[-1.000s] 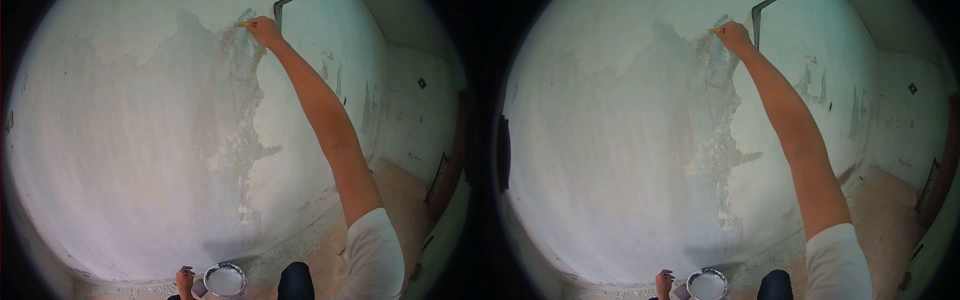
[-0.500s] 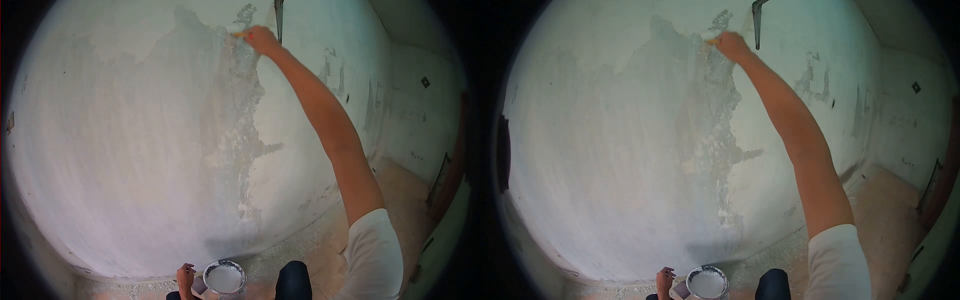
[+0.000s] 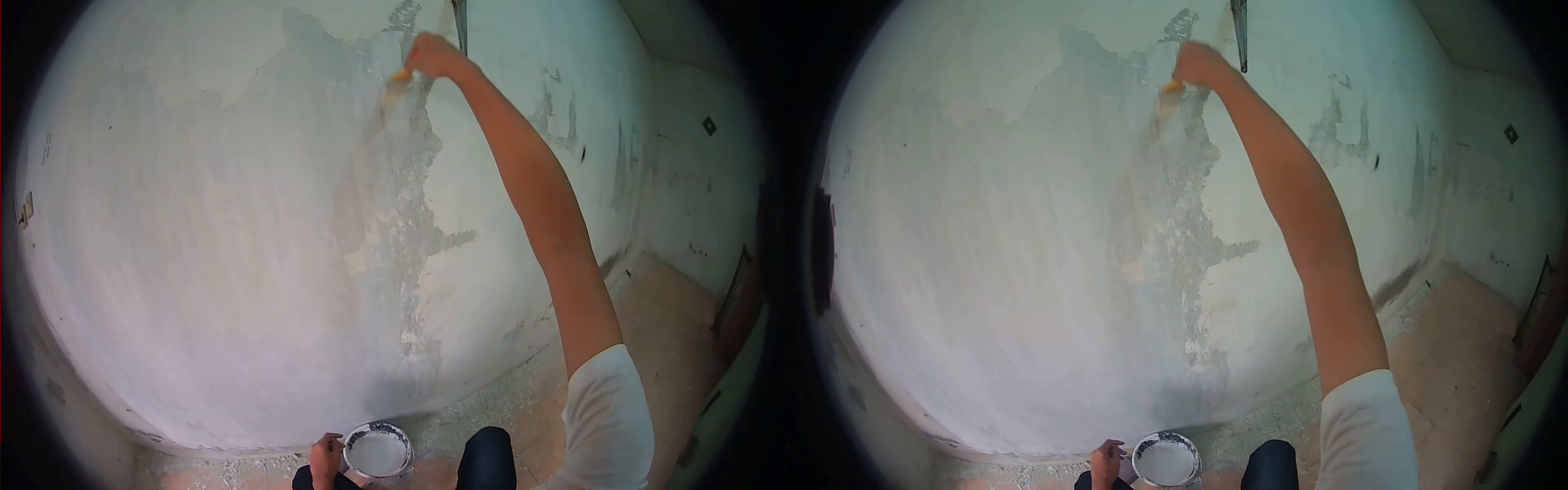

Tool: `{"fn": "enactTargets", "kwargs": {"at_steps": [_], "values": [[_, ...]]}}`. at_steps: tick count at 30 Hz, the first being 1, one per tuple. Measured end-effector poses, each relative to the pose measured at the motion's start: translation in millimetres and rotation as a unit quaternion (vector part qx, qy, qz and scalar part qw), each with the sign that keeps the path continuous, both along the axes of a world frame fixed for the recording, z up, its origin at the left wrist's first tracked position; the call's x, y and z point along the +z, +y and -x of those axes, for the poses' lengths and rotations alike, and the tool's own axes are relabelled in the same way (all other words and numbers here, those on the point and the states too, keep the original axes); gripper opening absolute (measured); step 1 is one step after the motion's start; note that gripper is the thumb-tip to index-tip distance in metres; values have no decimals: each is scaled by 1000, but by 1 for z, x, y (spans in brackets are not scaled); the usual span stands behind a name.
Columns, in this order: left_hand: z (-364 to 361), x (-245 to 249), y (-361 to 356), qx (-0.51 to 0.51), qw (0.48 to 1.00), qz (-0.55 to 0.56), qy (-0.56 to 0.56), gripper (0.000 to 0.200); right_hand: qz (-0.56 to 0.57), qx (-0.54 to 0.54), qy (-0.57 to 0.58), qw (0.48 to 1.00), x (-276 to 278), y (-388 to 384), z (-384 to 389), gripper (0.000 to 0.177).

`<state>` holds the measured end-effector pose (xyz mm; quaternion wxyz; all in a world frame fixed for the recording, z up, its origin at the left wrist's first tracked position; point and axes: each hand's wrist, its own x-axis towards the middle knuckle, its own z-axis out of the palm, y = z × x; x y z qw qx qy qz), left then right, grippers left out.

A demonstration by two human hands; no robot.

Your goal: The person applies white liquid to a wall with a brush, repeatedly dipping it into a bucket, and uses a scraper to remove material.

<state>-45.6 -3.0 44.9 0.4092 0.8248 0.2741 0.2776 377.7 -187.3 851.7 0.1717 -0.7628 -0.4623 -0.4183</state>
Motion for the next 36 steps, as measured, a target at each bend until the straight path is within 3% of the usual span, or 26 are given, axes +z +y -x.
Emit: {"fn": "enactTargets", "kwargs": {"at_steps": [2, 3, 5, 7, 9, 11, 12, 13, 16, 19, 22, 23, 25, 27, 28, 30, 32, 36], "values": [[-9, 11, -9, 3, 996, -47, 82, 21, -111, 1, -32, 993, 17, -3, 13, 25], [-12, 7, -8, 4, 996, -47, 82, 21, -111, 3, -31, 993, 15, 0, 13, 25], [-20, -2, -5, 4, 992, -63, 108, 21, -211, 66, -119, 968, 1, 8, 10, 22], [-27, -7, 0, 0, 993, -60, 104, 20, -212, 78, -151, 962, -33, 21, -5, 26], [-27, -9, -1, -6, 994, -53, 98, 20, -140, 21, -49, 989, -98, 29, -9, 27], [-27, -7, -5, -13, 992, -61, 105, 20, -127, 59, -76, 987, -185, 30, -18, 28], [-24, 0, -9, -14, 992, -58, 107, 20, -91, 33, -18, 995, -220, 21, -5, 26], [-21, 10, -14, -17, 991, -66, 117, 20, -55, 8, 38, 998, -245, 13, 6, 27], [-21, 12, -15, -22, 990, -68, 124, 20, 48, 7, 43, 998, -273, -4, 14, 22], [-29, 2, -6, -28, 989, -71, 125, 20, 129, -19, 45, 990, -212, -5, 20, 20], [-38, -6, -3, -25, 989, -86, 117, 20, 109, -9, -16, 994, -115, 10, 14, 17], [-41, -2, -4, -21, 992, -60, 109, 20, 94, -19, 1, 995, -82, 15, 12, 27], [-44, 0, -2, -15, 994, -34, 98, 21, 29, -15, -92, 995, -30, 21, 6, 27], [-47, -8, 0, -1, 996, -33, 80, 20, -114, -19, -114, 987, -1, 30, 8, 26], [-46, -12, 1, -2, 996, -31, 78, 20, -112, -19, -116, 987, -1, 28, 12, 26], [-42, -18, 5, -3, 995, -47, 91, 19, -229, 52, -144, 961, -19, 16, 18, 25], [-35, -20, 8, -6, 994, -65, 92, 19, -170, 42, -137, 975, -58, 10, 21, 26], [-13, -23, 15, -7, 988, -89, 122, 19, -65, 13, -27, 997, -196, 14, 18, 27]]}}
